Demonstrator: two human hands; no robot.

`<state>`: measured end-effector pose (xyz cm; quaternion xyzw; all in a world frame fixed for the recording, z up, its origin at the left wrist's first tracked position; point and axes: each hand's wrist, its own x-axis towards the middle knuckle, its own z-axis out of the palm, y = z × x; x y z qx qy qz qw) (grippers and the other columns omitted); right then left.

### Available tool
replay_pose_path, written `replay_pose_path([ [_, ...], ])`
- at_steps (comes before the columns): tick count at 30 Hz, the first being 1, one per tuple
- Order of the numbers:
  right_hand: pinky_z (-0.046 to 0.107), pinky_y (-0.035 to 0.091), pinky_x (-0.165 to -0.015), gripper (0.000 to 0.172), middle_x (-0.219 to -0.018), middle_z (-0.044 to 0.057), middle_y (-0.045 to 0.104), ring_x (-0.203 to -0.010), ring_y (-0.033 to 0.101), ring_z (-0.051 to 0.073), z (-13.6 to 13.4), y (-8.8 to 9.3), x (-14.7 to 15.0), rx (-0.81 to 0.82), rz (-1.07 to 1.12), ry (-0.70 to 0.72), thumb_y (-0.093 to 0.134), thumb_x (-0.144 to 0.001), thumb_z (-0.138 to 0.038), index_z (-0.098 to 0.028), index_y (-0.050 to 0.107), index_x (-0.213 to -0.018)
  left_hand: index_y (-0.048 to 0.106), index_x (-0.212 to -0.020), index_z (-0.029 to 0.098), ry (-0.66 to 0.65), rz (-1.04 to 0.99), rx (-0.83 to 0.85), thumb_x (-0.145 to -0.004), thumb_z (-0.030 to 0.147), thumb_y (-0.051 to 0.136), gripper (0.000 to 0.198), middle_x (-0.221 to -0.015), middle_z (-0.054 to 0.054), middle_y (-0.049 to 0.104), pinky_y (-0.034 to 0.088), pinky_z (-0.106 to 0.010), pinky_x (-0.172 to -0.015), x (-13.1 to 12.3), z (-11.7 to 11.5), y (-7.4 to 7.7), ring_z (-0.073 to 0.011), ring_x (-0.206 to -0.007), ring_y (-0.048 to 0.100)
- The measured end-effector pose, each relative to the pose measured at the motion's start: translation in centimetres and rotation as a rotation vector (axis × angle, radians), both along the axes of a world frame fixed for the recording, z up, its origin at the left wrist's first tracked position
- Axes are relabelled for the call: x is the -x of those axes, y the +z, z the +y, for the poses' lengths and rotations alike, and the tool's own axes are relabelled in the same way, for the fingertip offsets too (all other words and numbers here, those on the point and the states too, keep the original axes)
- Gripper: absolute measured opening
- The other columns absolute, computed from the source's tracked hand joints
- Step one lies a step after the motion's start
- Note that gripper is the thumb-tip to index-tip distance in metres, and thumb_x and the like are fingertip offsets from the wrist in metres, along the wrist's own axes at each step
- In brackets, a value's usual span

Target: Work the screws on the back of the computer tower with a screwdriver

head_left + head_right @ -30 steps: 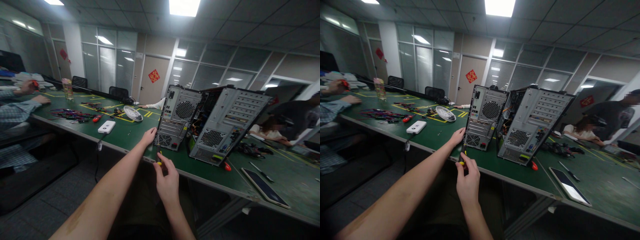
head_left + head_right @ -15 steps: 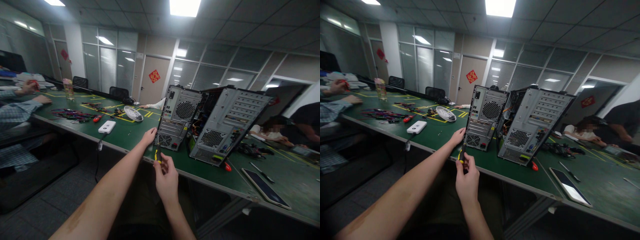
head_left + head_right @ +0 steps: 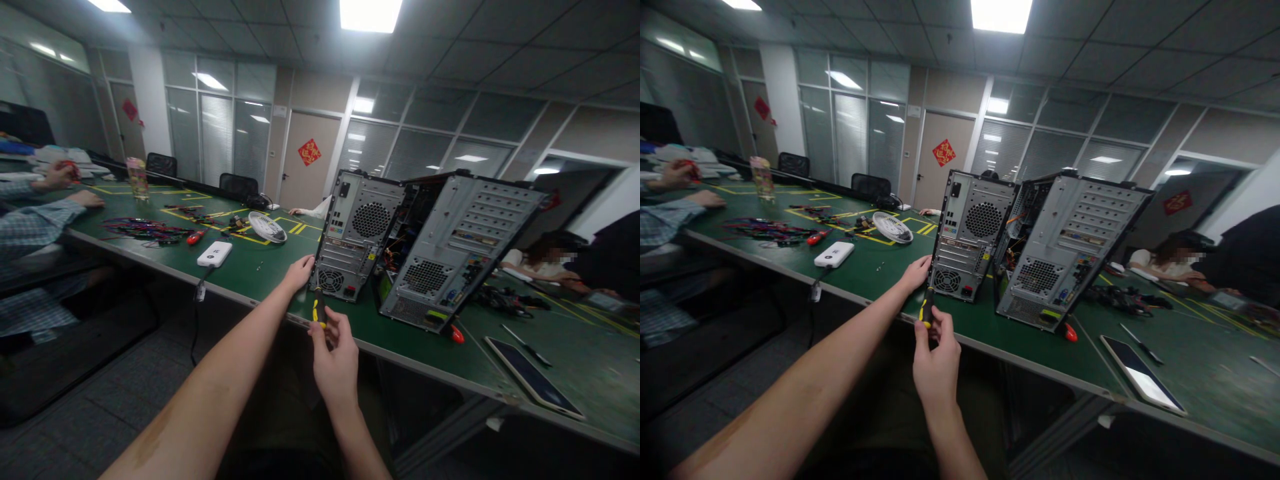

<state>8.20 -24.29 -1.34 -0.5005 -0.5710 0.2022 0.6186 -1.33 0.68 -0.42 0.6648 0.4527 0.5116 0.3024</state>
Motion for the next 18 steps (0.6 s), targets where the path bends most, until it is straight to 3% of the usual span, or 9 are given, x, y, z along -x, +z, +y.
replay_pose_path([
  [5,0.037,0.059,-0.091,0.036,-0.119,0.011,0.079,-0.098,0.074,0.024,-0.3,0.44,-0.29,-0.046,-0.094,0.002,0.065,-0.103,-0.037,-0.022,0.075,-0.134,0.075,-0.137,0.023,-0.003,0.0,-0.001,-0.107,0.042,0.048,0.045,-0.147,-0.007,0.073,0.044,-0.039,-0.124,0.08,0.06,-0.11,-0.0259,-0.141,0.064],
  [9,0.036,0.059,-0.088,0.035,-0.112,0.009,0.077,-0.092,0.071,0.023,-0.57,0.65,-0.45,-0.068,-0.157,0.011,0.064,-0.101,-0.031,-0.024,0.079,-0.132,0.074,-0.139,0.02,-0.004,0.015,-0.002,-0.108,0.041,0.046,0.047,-0.148,-0.01,0.072,0.045,-0.039,-0.123,-0.1,-0.08,-0.01,-0.027,-0.141,0.064],
  [18,0.035,0.061,-0.084,0.04,-0.106,0.01,0.081,-0.09,0.077,0.023,0.1,-0.02,-0.89,-0.022,-0.007,-0.035,0.065,-0.104,-0.045,-0.018,0.069,-0.133,0.078,-0.133,0.024,-0.003,-0.01,-0.002,-0.108,0.038,0.048,0.042,-0.145,-0.006,0.074,0.044,-0.036,-0.124,-0.44,-0.21,0.21,-0.0247,-0.141,0.065],
])
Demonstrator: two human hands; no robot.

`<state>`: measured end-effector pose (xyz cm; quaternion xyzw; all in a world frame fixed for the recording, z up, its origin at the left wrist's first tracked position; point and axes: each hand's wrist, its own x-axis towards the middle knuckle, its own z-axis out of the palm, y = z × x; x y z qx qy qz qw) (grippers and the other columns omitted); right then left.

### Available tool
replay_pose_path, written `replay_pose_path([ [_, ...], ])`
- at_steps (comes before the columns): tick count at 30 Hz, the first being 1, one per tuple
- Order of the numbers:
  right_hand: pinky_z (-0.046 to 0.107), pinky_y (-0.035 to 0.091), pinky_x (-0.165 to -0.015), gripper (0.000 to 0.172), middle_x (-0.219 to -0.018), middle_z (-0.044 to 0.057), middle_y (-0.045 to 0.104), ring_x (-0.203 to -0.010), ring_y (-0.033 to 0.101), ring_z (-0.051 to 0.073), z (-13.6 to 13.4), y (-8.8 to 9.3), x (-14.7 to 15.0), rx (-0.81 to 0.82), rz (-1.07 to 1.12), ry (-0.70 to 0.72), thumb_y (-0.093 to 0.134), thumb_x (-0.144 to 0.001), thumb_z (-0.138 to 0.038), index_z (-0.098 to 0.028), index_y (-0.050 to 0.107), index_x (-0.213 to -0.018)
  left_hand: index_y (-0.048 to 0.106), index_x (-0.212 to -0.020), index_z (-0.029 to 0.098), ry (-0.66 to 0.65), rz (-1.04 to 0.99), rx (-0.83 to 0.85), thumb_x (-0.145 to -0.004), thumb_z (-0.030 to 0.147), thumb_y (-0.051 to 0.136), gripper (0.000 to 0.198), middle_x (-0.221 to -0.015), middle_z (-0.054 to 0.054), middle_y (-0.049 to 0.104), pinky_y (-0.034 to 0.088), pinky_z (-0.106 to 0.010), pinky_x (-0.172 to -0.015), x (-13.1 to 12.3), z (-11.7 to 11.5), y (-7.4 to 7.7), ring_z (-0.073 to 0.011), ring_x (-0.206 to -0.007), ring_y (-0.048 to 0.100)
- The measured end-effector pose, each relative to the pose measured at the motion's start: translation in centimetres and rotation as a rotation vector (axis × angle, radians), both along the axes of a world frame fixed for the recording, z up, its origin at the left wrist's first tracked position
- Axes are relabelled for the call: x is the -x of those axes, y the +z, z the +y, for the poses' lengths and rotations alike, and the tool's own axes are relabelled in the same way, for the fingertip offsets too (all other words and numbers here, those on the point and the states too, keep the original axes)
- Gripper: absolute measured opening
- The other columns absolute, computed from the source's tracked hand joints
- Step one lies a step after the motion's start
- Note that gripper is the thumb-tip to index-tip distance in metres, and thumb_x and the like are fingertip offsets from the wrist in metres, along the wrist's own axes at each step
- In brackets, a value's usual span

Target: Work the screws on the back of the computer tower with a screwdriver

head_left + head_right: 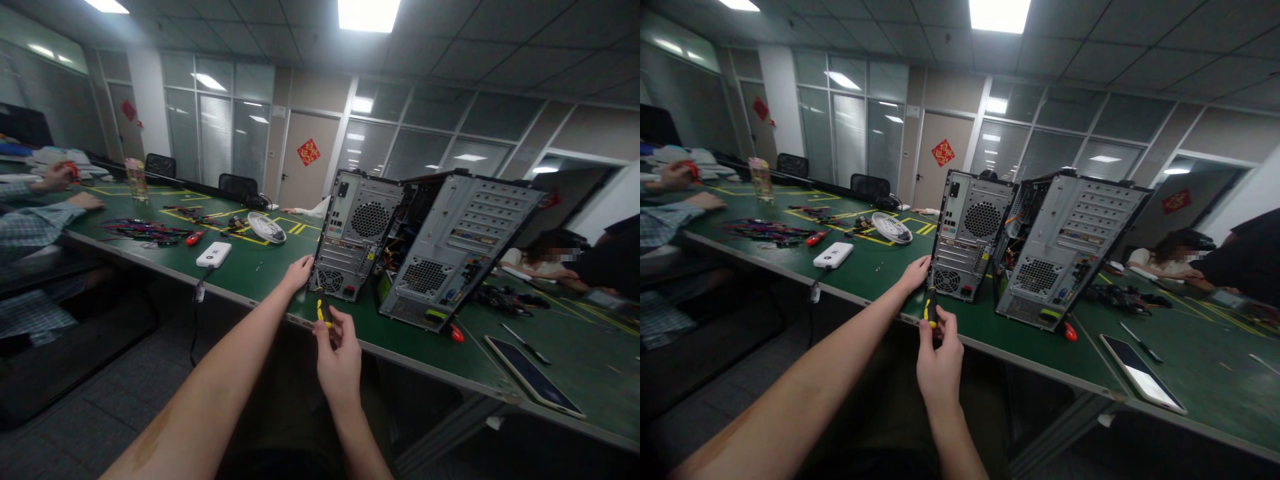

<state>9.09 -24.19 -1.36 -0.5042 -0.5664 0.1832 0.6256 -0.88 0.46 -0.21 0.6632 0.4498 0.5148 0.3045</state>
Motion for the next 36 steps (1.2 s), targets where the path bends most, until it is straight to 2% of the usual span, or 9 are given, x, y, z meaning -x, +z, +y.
replay_pose_path([
  [7,0.036,0.059,-0.09,0.033,-0.12,0.01,0.079,-0.095,0.073,0.023,-0.61,0.43,-0.14,-0.05,-0.12,0.021,0.068,-0.099,-0.033,-0.023,0.079,-0.129,0.076,-0.136,0.021,-0.005,0.016,0.008,-0.108,0.04,0.048,0.044,-0.147,-0.009,0.073,0.045,-0.037,-0.123,0.08,-0.09,-0.05,-0.0266,-0.142,0.064],
  [14,0.037,0.061,-0.086,0.037,-0.105,0.008,0.082,-0.092,0.077,0.024,-0.21,0.07,0.33,0.074,-0.037,0.077,0.074,-0.096,-0.039,-0.021,0.073,-0.128,0.076,-0.136,0.022,0.002,0.013,0.006,-0.107,0.042,0.048,0.045,-0.147,-0.008,0.073,0.046,-0.038,-0.123,0.18,-0.17,-0.02,-0.0271,-0.142,0.064],
  [18,0.036,0.062,-0.086,0.038,-0.105,0.009,0.082,-0.093,0.078,0.024,-0.01,-0.09,0.7,0.047,-0.002,0.077,0.072,-0.098,-0.043,-0.02,0.071,-0.128,0.076,-0.136,0.022,-0.005,0.007,-0.002,-0.107,0.041,0.047,0.045,-0.147,-0.009,0.073,0.045,-0.039,-0.123,0.45,0.04,-0.19,-0.0278,-0.141,0.065],
  [24,0.03,0.059,-0.072,0.042,-0.09,0.005,0.079,-0.075,0.072,0.019,-0.21,0.29,0.64,0.018,-0.028,0.024,0.072,-0.097,-0.04,-0.018,0.077,-0.132,0.075,-0.138,0.022,-0.013,0.026,-0.008,-0.108,0.041,0.046,0.046,-0.148,-0.007,0.072,0.045,-0.038,-0.123,0.8,0.3,-0.32,-0.026,-0.142,0.064],
  [27,0.033,0.061,-0.079,0.046,-0.097,0.007,0.082,-0.079,0.076,0.021,-0.36,0.21,0.41,0.02,-0.017,0.021,0.068,-0.099,-0.04,-0.018,0.075,-0.14,0.075,-0.139,0.022,-0.01,0.047,-0.001,-0.108,0.041,0.045,0.046,-0.149,-0.007,0.072,0.045,-0.036,-0.123,0.83,0.23,-0.25,-0.0255,-0.143,0.064],
  [31,0.037,0.064,-0.087,0.047,-0.117,0.011,0.083,-0.087,0.08,0.023,-0.56,0.03,0.11,0.023,-0.02,0.027,0.065,-0.103,-0.041,-0.02,0.073,-0.145,0.075,-0.138,0.022,-0.004,0.042,-0.001,-0.109,0.04,0.045,0.046,-0.148,-0.006,0.072,0.046,-0.035,-0.122,0.68,0.01,-0.16,-0.0257,-0.141,0.065],
  [36,0.04,0.064,-0.09,0.04,-0.121,0.013,0.083,-0.095,0.078,0.026,-0.91,0.52,0.2,-0.026,-0.106,0.028,0.066,-0.101,-0.035,-0.022,0.079,-0.137,0.074,-0.139,0.02,-0.003,0.041,-0.004,-0.109,0.04,0.045,0.047,-0.148,-0.008,0.072,0.045,-0.036,-0.122,0.53,-0.07,-0.13,-0.0268,-0.142,0.064],
])
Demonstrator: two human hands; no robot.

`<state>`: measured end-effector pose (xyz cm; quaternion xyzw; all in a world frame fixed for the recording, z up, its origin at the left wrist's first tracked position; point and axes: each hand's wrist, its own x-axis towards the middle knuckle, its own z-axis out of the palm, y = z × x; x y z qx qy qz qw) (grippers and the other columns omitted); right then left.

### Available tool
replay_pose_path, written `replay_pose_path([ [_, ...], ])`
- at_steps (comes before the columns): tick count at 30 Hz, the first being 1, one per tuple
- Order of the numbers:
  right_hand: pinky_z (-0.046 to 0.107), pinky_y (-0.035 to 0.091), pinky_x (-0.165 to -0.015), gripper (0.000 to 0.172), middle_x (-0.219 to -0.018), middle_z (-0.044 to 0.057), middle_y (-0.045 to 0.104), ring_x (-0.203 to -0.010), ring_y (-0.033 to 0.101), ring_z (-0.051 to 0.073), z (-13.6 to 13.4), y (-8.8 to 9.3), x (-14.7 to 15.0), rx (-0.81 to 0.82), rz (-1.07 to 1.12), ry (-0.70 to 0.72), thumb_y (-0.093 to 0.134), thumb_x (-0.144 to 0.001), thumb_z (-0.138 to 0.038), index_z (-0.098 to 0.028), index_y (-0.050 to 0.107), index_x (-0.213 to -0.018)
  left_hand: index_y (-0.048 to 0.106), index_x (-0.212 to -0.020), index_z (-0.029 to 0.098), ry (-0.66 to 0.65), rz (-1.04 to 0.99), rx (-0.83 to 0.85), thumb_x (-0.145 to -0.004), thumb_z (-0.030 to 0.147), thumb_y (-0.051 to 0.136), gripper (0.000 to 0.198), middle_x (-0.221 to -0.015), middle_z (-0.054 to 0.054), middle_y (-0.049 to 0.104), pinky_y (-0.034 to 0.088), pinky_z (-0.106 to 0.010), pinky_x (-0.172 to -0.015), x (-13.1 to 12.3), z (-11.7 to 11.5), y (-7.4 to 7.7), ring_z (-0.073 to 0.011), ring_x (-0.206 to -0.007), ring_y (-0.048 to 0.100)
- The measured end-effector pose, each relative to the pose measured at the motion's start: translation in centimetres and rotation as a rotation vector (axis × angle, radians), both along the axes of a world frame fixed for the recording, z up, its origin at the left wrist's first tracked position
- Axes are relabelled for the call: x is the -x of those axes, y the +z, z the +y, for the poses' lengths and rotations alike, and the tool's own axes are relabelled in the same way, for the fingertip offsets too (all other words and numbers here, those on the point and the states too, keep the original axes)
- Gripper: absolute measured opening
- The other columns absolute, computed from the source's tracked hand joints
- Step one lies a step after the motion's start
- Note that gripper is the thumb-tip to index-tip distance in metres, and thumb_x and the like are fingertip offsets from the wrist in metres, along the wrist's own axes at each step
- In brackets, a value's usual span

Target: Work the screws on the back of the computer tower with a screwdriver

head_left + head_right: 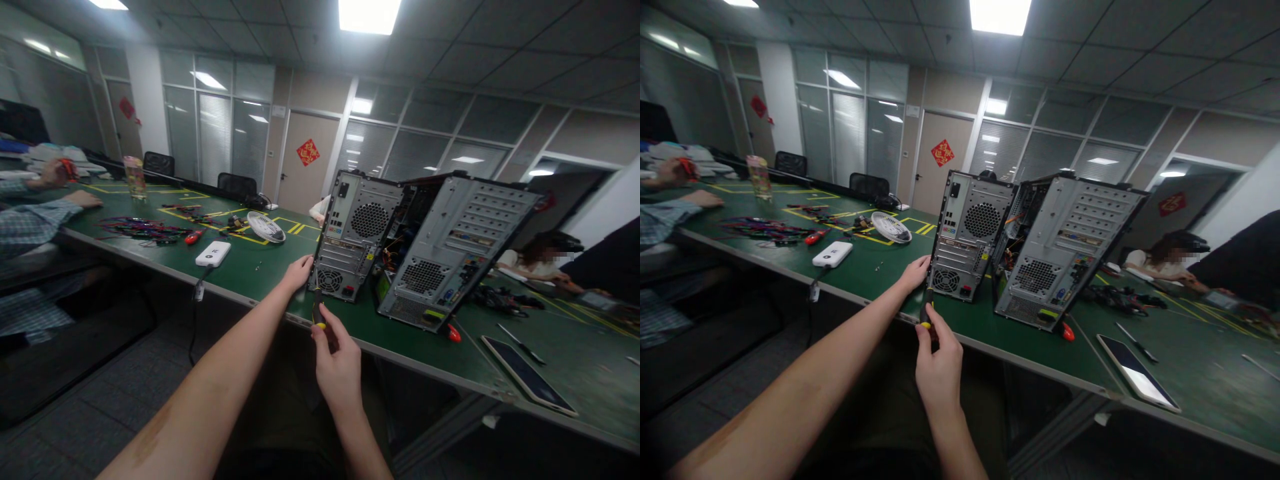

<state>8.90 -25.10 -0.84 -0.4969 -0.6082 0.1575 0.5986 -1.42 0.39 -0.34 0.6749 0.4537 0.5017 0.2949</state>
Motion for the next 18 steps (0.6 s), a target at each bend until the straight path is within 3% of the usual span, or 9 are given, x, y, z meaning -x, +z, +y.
replay_pose_path([
  [4,0.038,0.062,-0.089,0.037,-0.122,0.013,0.082,-0.098,0.077,0.025,-0.06,0.29,0.37,-0.02,-0.044,-0.005,0.065,-0.101,-0.033,-0.021,0.079,-0.133,0.074,-0.139,0.019,0.005,0.003,0.0,-0.109,0.04,0.045,0.047,-0.149,-0.009,0.071,0.045,-0.036,-0.123,0.11,0.11,-0.08,-0.0268,-0.143,0.064],
  [11,0.039,0.063,-0.086,0.041,-0.109,0.012,0.082,-0.094,0.08,0.026,0.55,-0.4,0.74,0.073,0.074,0.015,0.062,-0.105,-0.047,-0.02,0.067,-0.136,0.075,-0.139,0.02,0.0,-0.012,-0.001,-0.108,0.041,0.047,0.046,-0.149,-0.009,0.071,0.045,-0.036,-0.123,0.4,0.25,-0.14,-0.0266,-0.143,0.064],
  [18,0.034,0.059,-0.085,0.035,-0.112,0.009,0.081,-0.089,0.074,0.022,0.21,0.27,0.91,-0.02,-0.046,0.003,0.064,-0.103,-0.037,-0.02,0.075,-0.132,0.075,-0.138,0.023,-0.002,-0.012,-0.008,-0.108,0.041,0.047,0.045,-0.147,-0.008,0.073,0.046,-0.037,-0.122,0.51,0.06,-0.02,-0.0261,-0.141,0.065],
])
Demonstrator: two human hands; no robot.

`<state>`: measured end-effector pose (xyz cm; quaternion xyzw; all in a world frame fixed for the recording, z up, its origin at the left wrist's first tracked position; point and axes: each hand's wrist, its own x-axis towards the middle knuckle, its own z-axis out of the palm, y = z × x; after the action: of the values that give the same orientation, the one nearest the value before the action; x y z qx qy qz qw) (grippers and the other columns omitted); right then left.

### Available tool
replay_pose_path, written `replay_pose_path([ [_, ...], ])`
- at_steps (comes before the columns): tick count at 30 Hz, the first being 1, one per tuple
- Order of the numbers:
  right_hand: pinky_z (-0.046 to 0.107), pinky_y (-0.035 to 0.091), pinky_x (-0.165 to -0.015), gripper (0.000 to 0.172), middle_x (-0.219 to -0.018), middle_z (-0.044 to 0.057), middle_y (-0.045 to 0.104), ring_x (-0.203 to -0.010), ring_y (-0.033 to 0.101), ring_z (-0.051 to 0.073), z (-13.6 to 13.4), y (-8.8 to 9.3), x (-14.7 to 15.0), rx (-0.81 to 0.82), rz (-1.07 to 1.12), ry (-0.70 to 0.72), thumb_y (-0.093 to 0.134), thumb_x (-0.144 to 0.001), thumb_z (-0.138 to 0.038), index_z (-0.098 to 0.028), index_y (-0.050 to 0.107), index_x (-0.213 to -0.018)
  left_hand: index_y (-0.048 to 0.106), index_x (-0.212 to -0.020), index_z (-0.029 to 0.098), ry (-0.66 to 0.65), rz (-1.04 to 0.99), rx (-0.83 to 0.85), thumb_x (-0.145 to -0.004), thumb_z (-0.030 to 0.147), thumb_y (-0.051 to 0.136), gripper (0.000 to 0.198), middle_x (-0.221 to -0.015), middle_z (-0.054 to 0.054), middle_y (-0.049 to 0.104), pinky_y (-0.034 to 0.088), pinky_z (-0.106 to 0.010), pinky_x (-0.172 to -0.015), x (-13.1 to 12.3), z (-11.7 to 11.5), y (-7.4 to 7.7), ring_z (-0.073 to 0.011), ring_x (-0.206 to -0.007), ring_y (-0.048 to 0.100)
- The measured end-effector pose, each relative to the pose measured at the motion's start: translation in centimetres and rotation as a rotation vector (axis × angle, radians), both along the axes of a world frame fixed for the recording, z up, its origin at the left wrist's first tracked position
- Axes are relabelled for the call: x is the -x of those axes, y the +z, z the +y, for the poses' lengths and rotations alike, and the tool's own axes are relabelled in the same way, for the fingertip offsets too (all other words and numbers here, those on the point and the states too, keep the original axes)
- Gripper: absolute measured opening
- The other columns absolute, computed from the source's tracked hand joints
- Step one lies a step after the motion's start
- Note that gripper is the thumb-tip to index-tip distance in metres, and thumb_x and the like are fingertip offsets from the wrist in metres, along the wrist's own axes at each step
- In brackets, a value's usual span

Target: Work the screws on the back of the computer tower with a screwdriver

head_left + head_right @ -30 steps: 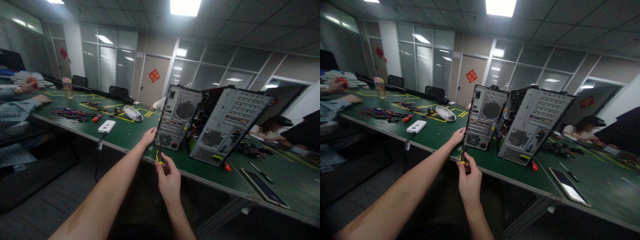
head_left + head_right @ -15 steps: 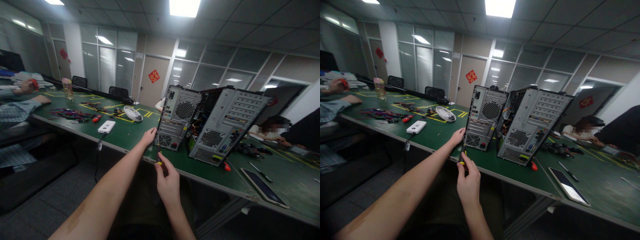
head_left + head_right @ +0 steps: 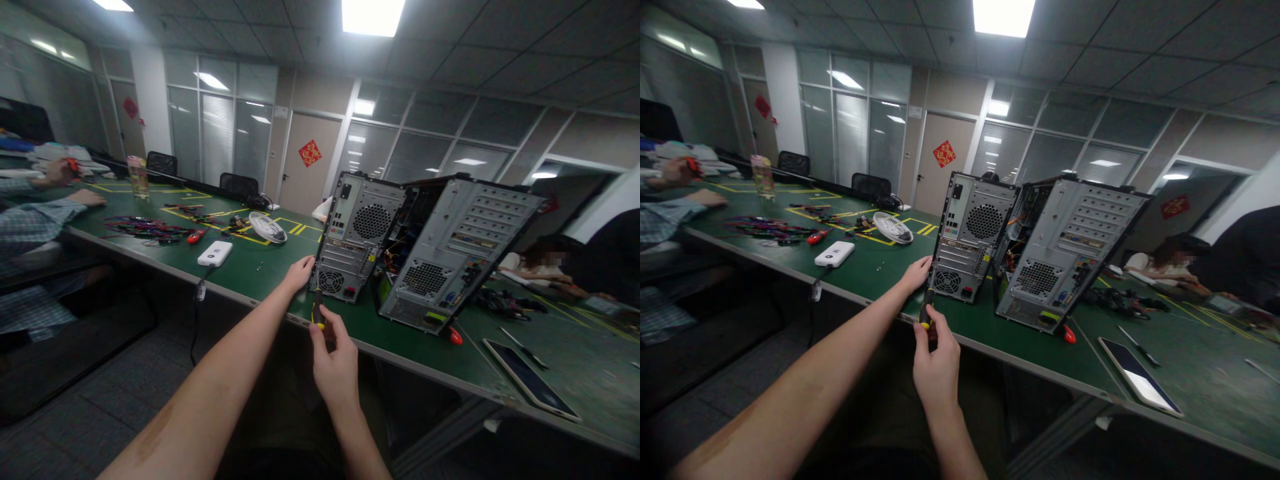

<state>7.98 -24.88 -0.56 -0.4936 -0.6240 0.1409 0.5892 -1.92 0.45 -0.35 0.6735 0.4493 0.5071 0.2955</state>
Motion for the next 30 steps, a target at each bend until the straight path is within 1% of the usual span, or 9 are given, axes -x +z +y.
replay_pose_path([
  [5,0.034,0.059,-0.082,0.035,-0.111,0.009,0.078,-0.087,0.07,0.022,0.1,-0.1,0.0,-0.008,-0.038,-0.01,0.067,-0.1,-0.033,-0.021,0.078,-0.132,0.077,-0.135,0.024,0.006,-0.013,-0.006,-0.108,0.041,0.049,0.043,-0.145,-0.007,0.074,0.047,-0.036,-0.121,-0.1,-0.2,0.1,-0.0264,-0.14,0.066],
  [7,0.035,0.059,-0.085,0.037,-0.116,0.01,0.078,-0.091,0.072,0.023,0.2,-0.2,-0.1,-0.003,-0.042,0.002,0.064,-0.103,-0.034,-0.022,0.076,-0.136,0.077,-0.135,0.024,0.003,-0.011,-0.003,-0.108,0.041,0.048,0.043,-0.146,-0.007,0.073,0.047,-0.037,-0.121,-0.1,-0.2,0.0,-0.0267,-0.14,0.066],
  [10,0.038,0.06,-0.095,0.039,-0.126,0.012,0.078,-0.105,0.074,0.025,0.3,-0.3,-0.2,0.0,-0.032,0.023,0.06,-0.106,-0.035,-0.023,0.075,-0.139,0.076,-0.137,0.022,0.001,-0.009,0.006,-0.108,0.041,0.047,0.045,-0.147,-0.008,0.073,0.045,-0.037,-0.123,-0.2,-0.1,0.0,-0.0266,-0.141,0.065],
  [13,0.039,0.061,-0.097,0.039,-0.13,0.013,0.078,-0.108,0.076,0.025,0.5,-0.6,-0.2,0.013,0.034,0.033,0.061,-0.106,-0.038,-0.022,0.074,-0.139,0.076,-0.137,0.022,0.006,-0.004,0.013,-0.108,0.041,0.047,0.045,-0.148,-0.007,0.072,0.044,-0.037,-0.124,-0.3,-0.1,0.0,-0.0259,-0.141,0.064],
  [16,0.039,0.064,-0.095,0.042,-0.125,0.013,0.079,-0.102,0.079,0.024,0.8,-0.9,-0.2,0.034,0.128,0.059,0.062,-0.107,-0.042,-0.02,0.07,-0.141,0.075,-0.138,0.022,0.008,0.003,0.02,-0.108,0.041,0.047,0.045,-0.148,-0.007,0.072,0.045,-0.036,-0.123,-0.3,-0.1,0.1,-0.0254,-0.142,0.064],
  [18,0.039,0.064,-0.097,0.044,-0.126,0.013,0.079,-0.104,0.079,0.024,0.9,-1.0,-0.1,0.041,0.166,0.07,0.062,-0.107,-0.044,-0.019,0.068,-0.143,0.076,-0.137,0.022,0.007,-0.002,0.018,-0.108,0.04,0.047,0.045,-0.148,-0.008,0.072,0.045,-0.036,-0.123,-0.3,-0.1,0.1,-0.0256,-0.142,0.064],
  [22,0.041,0.06,-0.103,0.041,-0.135,0.013,0.076,-0.116,0.075,0.026,0.8,-0.8,-0.2,0.014,0.096,0.045,0.061,-0.107,-0.042,-0.021,0.072,-0.14,0.076,-0.136,0.023,0.009,-0.019,0.017,-0.107,0.04,0.048,0.044,-0.147,-0.007,0.073,0.046,-0.037,-0.123,-0.2,0.0,0.1,-0.026,-0.141,0.065],
  [27,0.041,0.059,-0.101,0.039,-0.123,0.012,0.078,-0.111,0.074,0.026,0.4,-0.2,-0.7,-0.026,-0.015,0.022,0.057,-0.109,-0.037,-0.025,0.075,-0.141,0.076,-0.136,0.023,0.009,-0.02,0.02,-0.108,0.04,0.049,0.043,-0.147,-0.008,0.073,0.046,-0.037,-0.122,-0.3,0.1,0.0,-0.0262,-0.141,0.065],
  [30,0.042,0.058,-0.106,0.038,-0.131,0.012,0.077,-0.118,0.073,0.026,0.5,-0.4,-0.8,-0.003,0.012,0.04,0.059,-0.108,-0.037,-0.025,0.075,-0.14,0.077,-0.135,0.023,0.002,-0.02,0.015,-0.108,0.04,0.049,0.043,-0.147,-0.008,0.073,0.046,-0.037,-0.122,-0.4,0.1,-0.1,-0.026,-0.141,0.065],
])
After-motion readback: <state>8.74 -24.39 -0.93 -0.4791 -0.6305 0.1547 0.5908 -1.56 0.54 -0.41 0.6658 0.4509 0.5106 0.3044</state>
